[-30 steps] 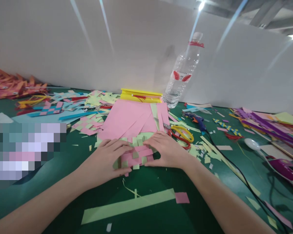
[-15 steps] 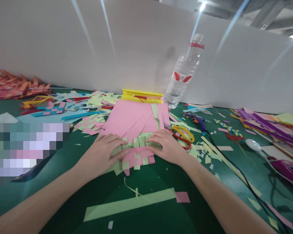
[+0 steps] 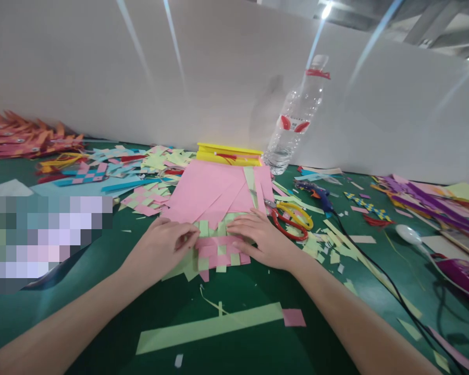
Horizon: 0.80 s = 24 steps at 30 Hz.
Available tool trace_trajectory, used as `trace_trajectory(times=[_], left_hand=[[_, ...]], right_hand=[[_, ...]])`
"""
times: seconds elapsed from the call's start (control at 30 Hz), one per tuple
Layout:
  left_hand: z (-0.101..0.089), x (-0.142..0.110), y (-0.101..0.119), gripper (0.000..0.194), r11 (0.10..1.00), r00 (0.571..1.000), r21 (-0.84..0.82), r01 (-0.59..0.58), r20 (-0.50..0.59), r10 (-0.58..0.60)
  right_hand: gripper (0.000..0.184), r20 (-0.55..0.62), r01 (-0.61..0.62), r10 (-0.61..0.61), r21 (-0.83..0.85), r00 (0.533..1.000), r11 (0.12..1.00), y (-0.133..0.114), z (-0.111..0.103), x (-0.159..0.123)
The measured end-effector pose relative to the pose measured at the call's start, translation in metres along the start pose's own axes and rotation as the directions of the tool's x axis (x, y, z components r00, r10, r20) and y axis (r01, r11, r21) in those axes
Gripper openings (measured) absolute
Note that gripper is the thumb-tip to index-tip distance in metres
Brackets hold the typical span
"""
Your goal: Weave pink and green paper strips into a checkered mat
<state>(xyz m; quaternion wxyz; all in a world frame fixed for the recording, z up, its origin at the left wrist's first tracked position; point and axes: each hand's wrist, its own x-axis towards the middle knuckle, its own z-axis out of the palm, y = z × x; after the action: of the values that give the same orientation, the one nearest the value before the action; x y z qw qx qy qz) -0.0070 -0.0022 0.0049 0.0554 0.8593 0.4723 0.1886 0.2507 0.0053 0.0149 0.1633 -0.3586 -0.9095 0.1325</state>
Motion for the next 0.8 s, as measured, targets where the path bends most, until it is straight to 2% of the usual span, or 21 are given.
trace_trajectory(times=[0.4,0.63,0.8], left_hand=[[0.003,-0.003,0.005,0.028,0.995,0.995,-0.041,-0.095,-0.029,0.094],[0.007,0.0,0.003,0.032,0.988,0.993,-0.093,-0.12,0.005,0.121],[0.013,0.002,0.0,0.029,0.986,0.991,-0.11,-0.127,0.029,0.131]], right_hand=[[0.031,0.033,0.028,-0.027,-0.028,0.999,0.999,-0.002,0.002,0.001],[0.017,-0.101,-0.02,0.01,-0.094,0.995,0.995,0.004,-0.002,0.0],[0.018,-0.113,-0.04,0.029,-0.101,0.993,0.994,0.007,-0.003,0.0]])
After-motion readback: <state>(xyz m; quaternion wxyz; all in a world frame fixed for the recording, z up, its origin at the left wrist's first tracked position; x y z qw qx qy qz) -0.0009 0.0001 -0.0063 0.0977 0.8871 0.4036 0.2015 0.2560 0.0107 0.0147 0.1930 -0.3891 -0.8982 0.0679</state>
